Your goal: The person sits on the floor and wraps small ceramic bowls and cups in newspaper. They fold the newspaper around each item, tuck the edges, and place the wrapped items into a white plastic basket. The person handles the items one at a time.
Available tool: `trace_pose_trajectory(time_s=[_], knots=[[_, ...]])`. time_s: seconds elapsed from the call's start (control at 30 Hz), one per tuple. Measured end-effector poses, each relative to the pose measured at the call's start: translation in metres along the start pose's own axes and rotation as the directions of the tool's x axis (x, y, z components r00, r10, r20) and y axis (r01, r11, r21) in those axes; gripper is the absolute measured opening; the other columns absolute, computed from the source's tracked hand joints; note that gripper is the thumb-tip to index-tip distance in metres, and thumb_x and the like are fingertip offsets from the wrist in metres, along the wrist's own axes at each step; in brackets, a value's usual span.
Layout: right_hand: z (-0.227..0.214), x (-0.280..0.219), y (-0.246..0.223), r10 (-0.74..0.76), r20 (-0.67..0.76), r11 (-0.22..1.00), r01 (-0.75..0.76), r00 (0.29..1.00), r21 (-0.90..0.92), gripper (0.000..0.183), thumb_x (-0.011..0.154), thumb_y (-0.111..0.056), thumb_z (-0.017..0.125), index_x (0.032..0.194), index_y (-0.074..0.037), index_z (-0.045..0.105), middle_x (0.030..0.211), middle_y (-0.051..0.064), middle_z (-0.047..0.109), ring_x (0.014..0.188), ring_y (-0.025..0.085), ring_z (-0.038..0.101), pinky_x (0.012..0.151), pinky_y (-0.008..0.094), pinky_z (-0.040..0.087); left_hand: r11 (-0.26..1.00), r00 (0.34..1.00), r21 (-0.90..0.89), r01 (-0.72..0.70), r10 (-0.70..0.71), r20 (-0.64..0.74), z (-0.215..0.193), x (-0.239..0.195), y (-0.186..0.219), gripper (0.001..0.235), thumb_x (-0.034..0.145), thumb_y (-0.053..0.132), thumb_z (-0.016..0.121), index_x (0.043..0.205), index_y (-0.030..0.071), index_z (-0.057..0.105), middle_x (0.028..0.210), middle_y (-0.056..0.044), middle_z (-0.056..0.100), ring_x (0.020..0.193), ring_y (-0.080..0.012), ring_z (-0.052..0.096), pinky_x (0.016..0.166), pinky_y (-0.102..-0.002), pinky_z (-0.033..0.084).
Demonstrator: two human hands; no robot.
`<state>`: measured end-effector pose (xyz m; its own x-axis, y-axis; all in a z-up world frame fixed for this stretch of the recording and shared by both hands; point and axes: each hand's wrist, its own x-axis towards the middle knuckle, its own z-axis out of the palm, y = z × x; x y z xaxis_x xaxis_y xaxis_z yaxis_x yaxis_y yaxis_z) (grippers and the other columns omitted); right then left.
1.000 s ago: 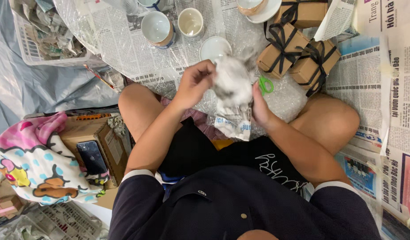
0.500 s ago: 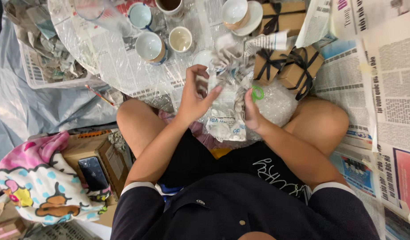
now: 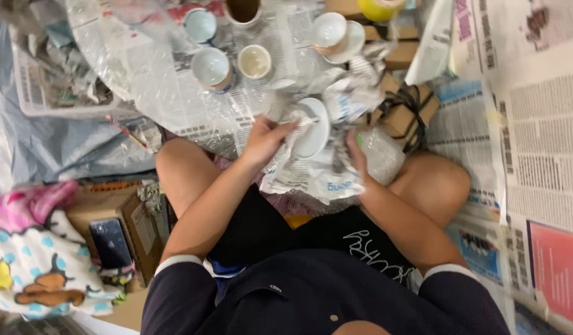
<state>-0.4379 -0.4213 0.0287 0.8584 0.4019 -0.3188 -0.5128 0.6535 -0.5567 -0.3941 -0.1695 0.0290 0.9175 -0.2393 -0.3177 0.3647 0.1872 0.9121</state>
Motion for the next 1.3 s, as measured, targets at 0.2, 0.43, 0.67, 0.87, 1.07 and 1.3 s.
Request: trace_pose_trajectory(time_s=[0.2,0.43,0.67,0.87,1.07,1.3], knots=[[0.044,-0.011,-0.014,0.057,-0.047,0.988,-0.049,0.997,0.146,0.077,0.103,-0.063,0.043,0.156,-0.006,0.044,0.152,0.017,0.055,0.138,0.035,0.056,0.117,0.051,0.046,0.961,0.999,-0.273,-0.032,0.028,-0.016,0.005,0.021,-0.034,0.057,0.108,0.038,0.059,0.149,-0.001,0.051,0.138,-0.019,0.057,0.116,-0.0181,0.058,0.094,-0.03,0.049],[0.034,-0.005,-0.013,-0.003,-0.2,0.995,0.024,0.98,0.1,0.066,0.105,-0.064,0.04,0.15,-0.018,0.051,0.145,0.008,0.058,0.125,0.034,0.06,0.103,0.061,0.048,0.968,0.986,-0.219,-0.125,0.146,0.083,0.015,0.0,0.029,0.086,0.094,0.066,0.043,0.158,0.011,0.031,0.155,-0.016,0.04,0.138,-0.0325,0.047,0.108,-0.052,0.047],[0.031,-0.002,-0.007,-0.145,-0.142,0.988,0.135,0.979,-0.081,0.062,0.111,-0.057,0.039,0.148,-0.01,0.053,0.138,0.009,0.063,0.124,0.03,0.059,0.103,0.049,0.047,0.31,0.468,0.436,-0.845,0.823,0.322,0.009,-0.054,0.099,0.032,0.089,0.023,0.074,0.12,0.015,0.069,0.127,-0.004,0.069,0.12,-0.0244,0.065,0.106,-0.043,0.044],[0.04,-0.003,0.009,-0.203,-0.118,0.977,0.209,0.972,0.041,0.052,0.114,-0.043,0.034,0.15,-0.007,0.047,0.143,0.008,0.06,0.133,0.024,0.056,0.116,0.043,0.042,0.281,0.689,0.723,-0.631,0.633,0.354,0.036,-0.056,0.109,0.036,0.087,0.027,0.08,0.118,0.012,0.072,0.124,-0.008,0.07,0.115,-0.0284,0.067,0.105,-0.045,0.045],[0.047,-0.01,0.003,-0.234,-0.05,0.972,0.235,0.971,0.017,0.054,0.114,-0.043,0.036,0.154,-0.007,0.042,0.149,0.008,0.055,0.138,0.025,0.051,0.118,0.043,0.039,0.249,0.673,0.731,-0.635,0.643,0.366,0.033,-0.042,0.097,0.068,0.073,0.049,0.084,0.122,0.003,0.071,0.118,-0.019,0.069,0.108,-0.0354,0.066,0.099,-0.053,0.045],[0.042,-0.01,-0.013,-0.317,0.027,0.946,0.318,0.948,-0.066,0.055,0.111,-0.041,0.039,0.155,-0.008,0.037,0.153,0.008,0.051,0.142,0.025,0.049,0.12,0.043,0.037,0.647,0.842,0.587,-0.487,0.527,0.117,0.014,-0.027,0.071,0.023,0.101,0.03,0.069,0.102,0.008,0.078,0.095,-0.012,0.079,0.087,-0.0224,0.077,0.087,-0.036,0.059]])
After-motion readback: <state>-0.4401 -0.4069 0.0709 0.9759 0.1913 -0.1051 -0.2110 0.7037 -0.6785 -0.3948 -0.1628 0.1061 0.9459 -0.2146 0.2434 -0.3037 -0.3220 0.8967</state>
